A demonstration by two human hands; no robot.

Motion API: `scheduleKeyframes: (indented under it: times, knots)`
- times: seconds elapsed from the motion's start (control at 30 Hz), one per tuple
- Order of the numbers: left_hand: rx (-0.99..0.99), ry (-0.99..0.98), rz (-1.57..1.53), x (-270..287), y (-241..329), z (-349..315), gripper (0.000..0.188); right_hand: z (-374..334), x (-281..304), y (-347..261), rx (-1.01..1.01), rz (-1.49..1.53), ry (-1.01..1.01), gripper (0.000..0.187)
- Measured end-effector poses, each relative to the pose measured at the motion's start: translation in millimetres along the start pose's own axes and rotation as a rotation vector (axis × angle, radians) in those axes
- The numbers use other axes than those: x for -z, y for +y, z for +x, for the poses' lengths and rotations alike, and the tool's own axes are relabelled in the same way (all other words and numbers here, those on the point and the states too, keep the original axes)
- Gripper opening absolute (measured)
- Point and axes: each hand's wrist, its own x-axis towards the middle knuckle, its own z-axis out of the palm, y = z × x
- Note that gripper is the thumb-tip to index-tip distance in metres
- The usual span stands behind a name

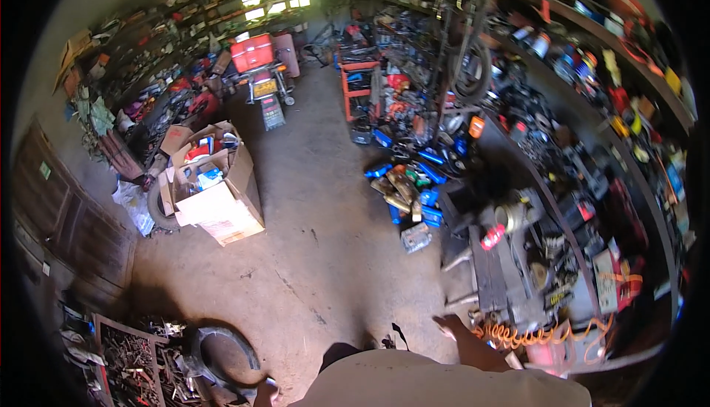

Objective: Disassembling and inspecting a motorcycle fuel tank using tools.

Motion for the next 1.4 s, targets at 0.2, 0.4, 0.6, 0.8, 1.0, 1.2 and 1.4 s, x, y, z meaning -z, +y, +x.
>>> scheduleKeyframes:
  times: [0.2, 0.4, 0.6, 0.8, 1.0, 1.2, 1.4]
  knots:
    - [0.108, 0.018, -0.206, 142.9, -45.0, 123.0, 0.045, 127.2, 124.5, -368.8, 0.608, 0.037, 0.304, 0.029]
    - [0.161, 0.026, -0.303, 348.5, -131.4, 299.6, 0.053, 319.8, 148.8, -404.5, 0.626, -0.613, 0.088, 0.054]
    - [0.220, 0.051, -0.402, 568.5, -197.5, 488.6, 0.058, 392.6, 180.1, -264.5, -0.476, 0.331, -0.229, 0.026]
    - [-0.082, 0.641, -0.992, 938.6, -182.5, 678.9, 0.020, 466.1, 238.4, -380.4, -0.494, 0.845, 0.068, 0.017]
    - [-0.703, 0.562, -0.091, 1098.1, -114.8, 887.5, 0.031, 709.5, 299.5, -562.8, -0.159, 0.598, 0.107, 0.038]
    - [-0.541, 0.457, -0.324, 1366.9, -17.2, 990.7, 0.032, 799.4, 461.8, -812.0, 0.105, 0.330, 0.458, 0.038]
    - [-0.644, 0.693, -0.213, 1677.9, 67.3, 1135.3, 0.029, 805.4, 600.3, -935.7, 0.188, 0.621, 0.785, 0.035]
